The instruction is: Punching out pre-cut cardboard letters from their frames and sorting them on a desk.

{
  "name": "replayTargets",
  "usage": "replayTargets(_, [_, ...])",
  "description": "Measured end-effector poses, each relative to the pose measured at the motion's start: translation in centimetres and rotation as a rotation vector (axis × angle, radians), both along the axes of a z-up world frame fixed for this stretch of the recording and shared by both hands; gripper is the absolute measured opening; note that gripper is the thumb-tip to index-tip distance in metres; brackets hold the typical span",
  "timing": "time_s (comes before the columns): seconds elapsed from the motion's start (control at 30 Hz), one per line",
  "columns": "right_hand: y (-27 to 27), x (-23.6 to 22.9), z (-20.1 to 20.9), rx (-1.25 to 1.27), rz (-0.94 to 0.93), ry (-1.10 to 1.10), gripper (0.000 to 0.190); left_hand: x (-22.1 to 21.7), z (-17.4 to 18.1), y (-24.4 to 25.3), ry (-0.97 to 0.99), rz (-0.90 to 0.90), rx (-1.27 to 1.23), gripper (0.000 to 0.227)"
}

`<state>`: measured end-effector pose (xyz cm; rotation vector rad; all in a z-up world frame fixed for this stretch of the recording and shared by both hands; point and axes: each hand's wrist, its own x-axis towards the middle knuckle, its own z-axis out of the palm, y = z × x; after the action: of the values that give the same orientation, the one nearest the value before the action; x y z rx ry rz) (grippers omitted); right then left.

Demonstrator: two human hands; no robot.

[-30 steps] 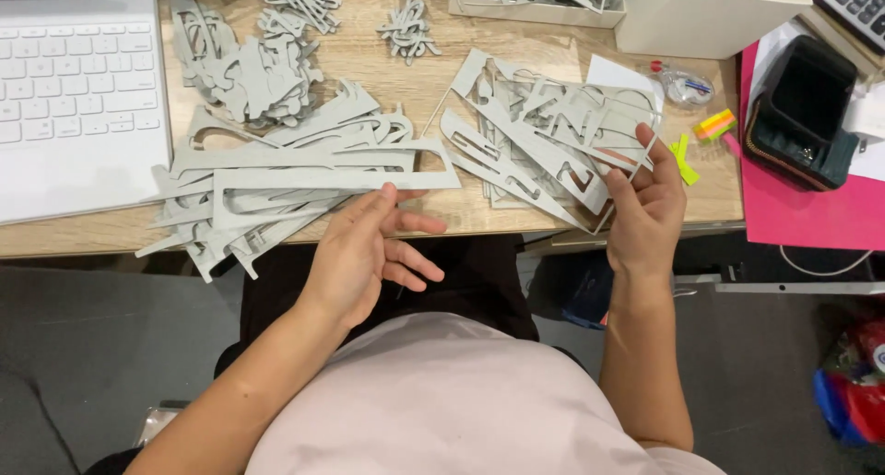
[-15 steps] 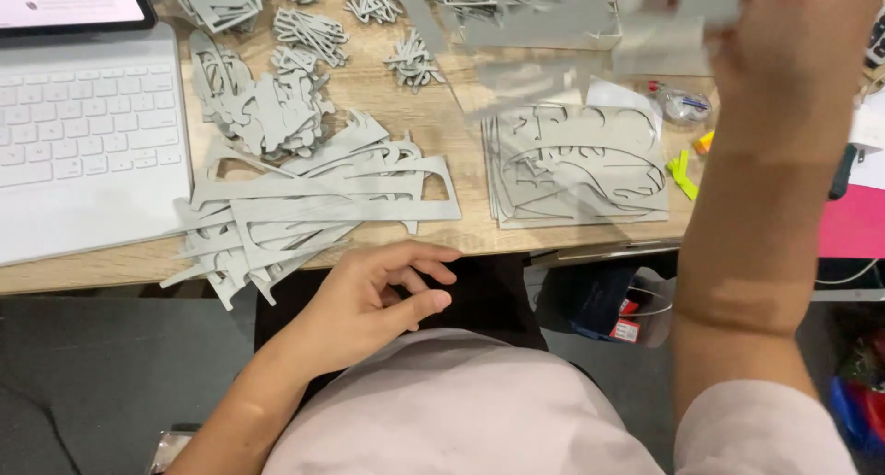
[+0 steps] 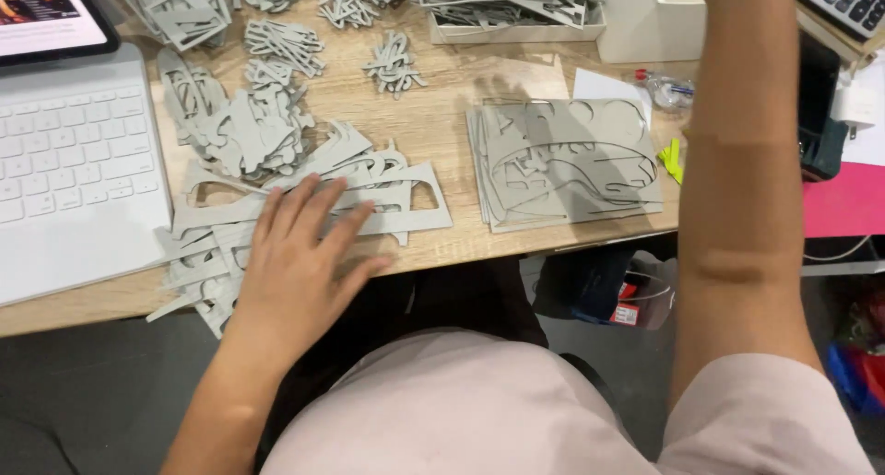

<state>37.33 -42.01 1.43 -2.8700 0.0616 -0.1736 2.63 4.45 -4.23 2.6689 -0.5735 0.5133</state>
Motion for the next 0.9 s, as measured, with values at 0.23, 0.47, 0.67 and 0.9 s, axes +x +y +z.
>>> replayTargets(0.23, [9.7, -17.9, 5.0, 0.109, 0.702, 0.198, 0.03, 0.7, 0.0, -0.3, -0.099, 0.188, -0.009, 0.027])
replayTargets(0.47, [7.6, -26.0, -2.9, 0.132, 0.787, -0.069, 0.034, 0.7, 0.3, -0.7, -0.134, 0.242, 0.011, 0.018])
replayTargets(0.67, [7.7, -25.9, -4.6, 0.186, 0.781, -0.285, 0.024, 1.4, 1.4, -3.3, -0.223, 0.071, -0.05, 0.028])
replayTargets(0.9, [7.9, -22.5, -4.2, 0.097, 0.824, -0.162, 0.004, 1.8, 1.5, -6.1, -0.258, -0.034, -0.095, 0.019])
